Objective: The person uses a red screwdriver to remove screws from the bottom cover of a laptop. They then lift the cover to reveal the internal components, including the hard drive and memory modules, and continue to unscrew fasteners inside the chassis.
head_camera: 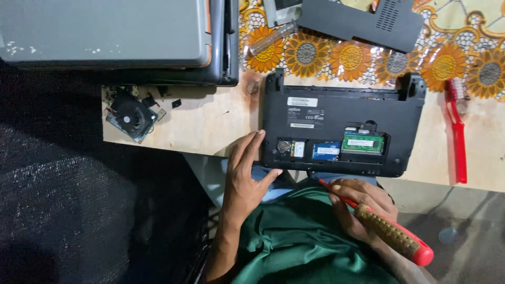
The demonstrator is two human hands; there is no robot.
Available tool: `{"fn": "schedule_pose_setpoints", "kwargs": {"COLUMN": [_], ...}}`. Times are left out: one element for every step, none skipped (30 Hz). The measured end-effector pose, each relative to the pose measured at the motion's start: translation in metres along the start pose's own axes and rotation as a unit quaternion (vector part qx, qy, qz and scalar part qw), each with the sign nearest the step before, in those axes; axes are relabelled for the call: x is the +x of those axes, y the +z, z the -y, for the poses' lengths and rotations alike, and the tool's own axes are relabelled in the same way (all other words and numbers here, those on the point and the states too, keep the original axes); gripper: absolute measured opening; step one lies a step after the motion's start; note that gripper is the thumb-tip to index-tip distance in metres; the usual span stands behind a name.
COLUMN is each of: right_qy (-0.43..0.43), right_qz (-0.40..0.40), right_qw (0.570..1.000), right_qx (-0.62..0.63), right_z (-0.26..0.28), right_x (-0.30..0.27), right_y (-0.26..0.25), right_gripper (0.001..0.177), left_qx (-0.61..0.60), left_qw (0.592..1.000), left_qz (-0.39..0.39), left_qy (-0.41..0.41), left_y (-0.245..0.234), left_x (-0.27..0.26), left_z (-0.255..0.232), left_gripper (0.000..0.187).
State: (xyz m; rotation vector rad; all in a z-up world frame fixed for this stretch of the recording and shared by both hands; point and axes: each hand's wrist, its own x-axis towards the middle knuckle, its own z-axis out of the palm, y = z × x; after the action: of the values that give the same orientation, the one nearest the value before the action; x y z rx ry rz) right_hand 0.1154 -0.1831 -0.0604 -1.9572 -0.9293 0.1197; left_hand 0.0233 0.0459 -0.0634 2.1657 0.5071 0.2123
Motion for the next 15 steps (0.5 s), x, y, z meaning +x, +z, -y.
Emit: {"fn": "schedule_pose_setpoints", "kwargs": {"right_qy": [-0.001,0.009,0.019,0.018,0.02,0.024,0.023,0.03,0.037,0.039,0.042,0.046,0.048,0.07,0.092], "right_qz": [0.002,0.006,0.011,0.012,0.012,0.011,0.013,0.005,-0.003,-0.003,-0.008,-0.015,-0.015,-0.027,-0.039], "right_qw": [1.0,1.0,1.0,0.999,1.0,1.0,1.0,1.0,0.999,0.999,0.999,0.998,0.997,0.996,0.994], "right_qx": [0.002,0.012,0.023,0.024,0.017,0.008,0.007,-0.007,-0.021,-0.024,-0.033,-0.045,-0.051,-0.05,-0.048], "right_z": [0.001,0.002,0.002,0.0,-0.003,-0.006,-0.005,-0.005,-0.006,-0.003,0.0,0.003,-0.009,-0.022,-0.034], "right_x": [0.001,0.001,0.001,-0.001,-0.003,-0.004,-0.005,-0.006,-0.007,-0.006,-0.005,-0.005,-0.019,-0.031,-0.044], "right_y": [0.001,0.001,0.001,0.002,0.002,0.001,0.001,0.0,-0.001,-0.004,-0.008,-0.013,-0.017,-0.022,-0.026], "right_gripper": [0.015,0.014,0.013,0.013,0.012,0.012,0.012,0.012,0.012,0.012,0.011,0.01,0.01,0.008,0.006], "left_qx": [0.001,-0.005,-0.01,-0.009,-0.005,-0.002,-0.003,-0.004,-0.004,-0.007,-0.008,-0.012,-0.017,-0.011,-0.005], "left_qw": [1.0,1.0,1.0,1.0,1.0,1.0,1.0,1.0,1.0,1.0,1.0,1.0,1.0,1.0,1.0], "left_qz": [-0.002,-0.003,-0.005,-0.006,-0.007,-0.007,-0.008,-0.007,-0.006,-0.005,-0.007,-0.007,-0.004,-0.008,-0.012], "left_qy": [-0.002,-0.001,-0.001,-0.002,0.001,0.003,0.002,0.006,0.01,0.011,0.008,0.006,0.008,0.007,0.006], "left_y": [0.0,0.0,0.001,0.001,0.002,0.002,0.001,0.001,0.001,0.0,-0.001,0.001,0.001,0.001,0.002], "left_x": [0.0,0.0,0.0,-0.001,-0.001,-0.001,-0.001,-0.001,-0.001,0.0,0.0,0.001,0.001,0.001,0.002], "left_z": [0.001,0.001,0.001,0.002,0.004,0.004,0.004,0.004,0.004,0.004,0.003,0.002,0.001,0.001,0.001], "left_gripper": [0.08,0.08,0.08,0.08,0.081,0.083,0.083,0.083,0.083,0.083,0.082,0.08,0.08,0.078,0.076]}}
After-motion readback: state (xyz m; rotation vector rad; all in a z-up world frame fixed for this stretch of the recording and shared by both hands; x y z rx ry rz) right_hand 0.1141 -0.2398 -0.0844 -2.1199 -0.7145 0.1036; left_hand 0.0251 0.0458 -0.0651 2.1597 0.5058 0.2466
